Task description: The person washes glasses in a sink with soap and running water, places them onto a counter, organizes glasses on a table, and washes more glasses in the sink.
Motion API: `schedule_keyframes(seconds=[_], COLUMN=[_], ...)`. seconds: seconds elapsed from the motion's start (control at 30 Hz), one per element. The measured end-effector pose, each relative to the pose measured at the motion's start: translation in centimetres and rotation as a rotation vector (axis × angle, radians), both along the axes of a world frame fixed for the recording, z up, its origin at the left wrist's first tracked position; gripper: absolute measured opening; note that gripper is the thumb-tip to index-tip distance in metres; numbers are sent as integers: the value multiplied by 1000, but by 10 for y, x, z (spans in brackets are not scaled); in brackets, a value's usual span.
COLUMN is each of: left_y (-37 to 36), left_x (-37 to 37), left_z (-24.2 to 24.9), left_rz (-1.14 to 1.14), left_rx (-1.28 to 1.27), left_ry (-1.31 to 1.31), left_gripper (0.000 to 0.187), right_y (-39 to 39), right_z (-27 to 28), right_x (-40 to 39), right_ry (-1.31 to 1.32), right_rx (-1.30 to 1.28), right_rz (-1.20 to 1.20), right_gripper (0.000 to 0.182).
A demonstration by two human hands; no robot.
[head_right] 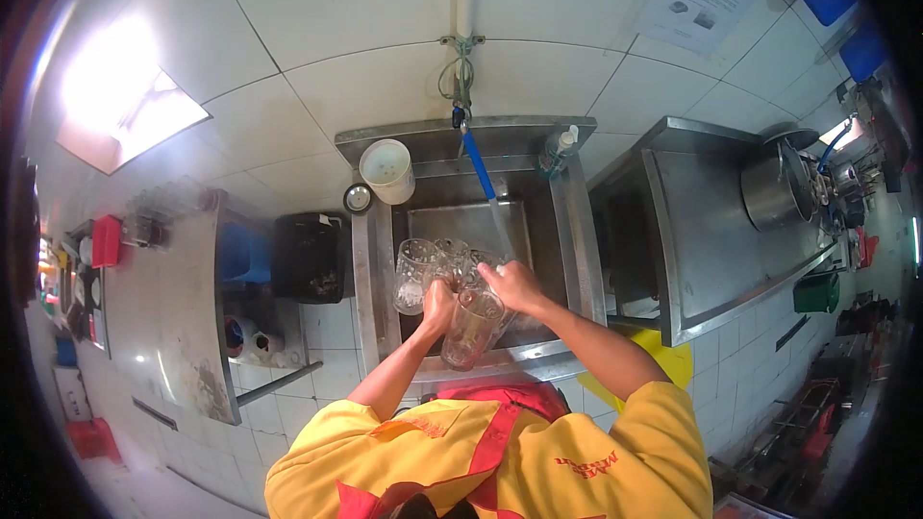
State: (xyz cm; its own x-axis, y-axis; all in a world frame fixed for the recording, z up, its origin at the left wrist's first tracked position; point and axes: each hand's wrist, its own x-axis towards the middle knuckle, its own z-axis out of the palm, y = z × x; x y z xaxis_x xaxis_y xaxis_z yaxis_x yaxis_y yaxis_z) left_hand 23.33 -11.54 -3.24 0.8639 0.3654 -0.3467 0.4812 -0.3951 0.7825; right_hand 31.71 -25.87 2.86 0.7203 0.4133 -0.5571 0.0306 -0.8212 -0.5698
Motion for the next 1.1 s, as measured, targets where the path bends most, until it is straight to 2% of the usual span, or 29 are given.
schedule_keyframes(seconds=[0.07,0.1,0.13,0.2,0.23,0.33,0.37,0.4,0.47,0.5,0.57,0.6,0.67,0.7,0.73,0.8,0.87,0.93,0.97,1.03,1.07,1.1], left_y=[-2,-2,-3,-4,-5,-9,-9,-9,-6,-5,-4,-4,-3,-1,0,4,6,7,9,12,12,12], left_x=[1,5,7,11,15,19,19,20,21,21,18,20,24,26,25,26,31,35,37,39,39,35], left_z=[-6,-17,-19,-15,-11,-11,-15,-15,-15,-12,-6,-6,-9,-21,-27,-34,-31,-30,-29,-23,-18,-11], left_rz=[20,30,38,39,35,74,66,63,33,35,93,93,136,154,155,199,229,251,265,282,270,256], left_rx=[14,40,64,70,81,144,153,155,158,160,139,139,134,137,137,68,40,11,-8,-31,-66,-100], left_ry=[7,-12,-29,13,48,19,26,25,73,70,55,56,96,99,98,52,67,77,45,10,-6,-15], left_gripper=[30,29,29,27,25,23,24,24,23,23,22,22,23,25,25,27,28,30,33,36,37,38], right_y=[0,7,10,13,17,17,16,17,21,23,27,30,33,34,33,32,32,30,26,19,18,15], right_z=[3,18,31,52,63,34,28,26,22,19,13,18,28,21,25,36,55,62,55,30,17,1], right_x=[-1,-4,-7,-13,-17,-15,-7,-8,-13,-16,-23,-22,-14,-7,0,11,-8,-35,-45,-54,-47,-42], right_ry=[-322,-491,-490,-370,-243,-121,73,71,47,44,-284,-283,-309,-328,-329,-369,-425,-847,-851,-1078,-1083,-912], right_rx=[148,318,316,235,-21,84,103,104,68,69,81,81,104,127,128,530,423,220,217,204,202,435], right_rz=[-64,-29,-25,356,494,568,536,533,324,325,163,163,-85,-179,-178,-342,-291,298,296,253,262,45], right_gripper=[57,55,55,52,48,47,45,45,45,45,48,48,54,50,50,43,38,32,32,40,40,43])
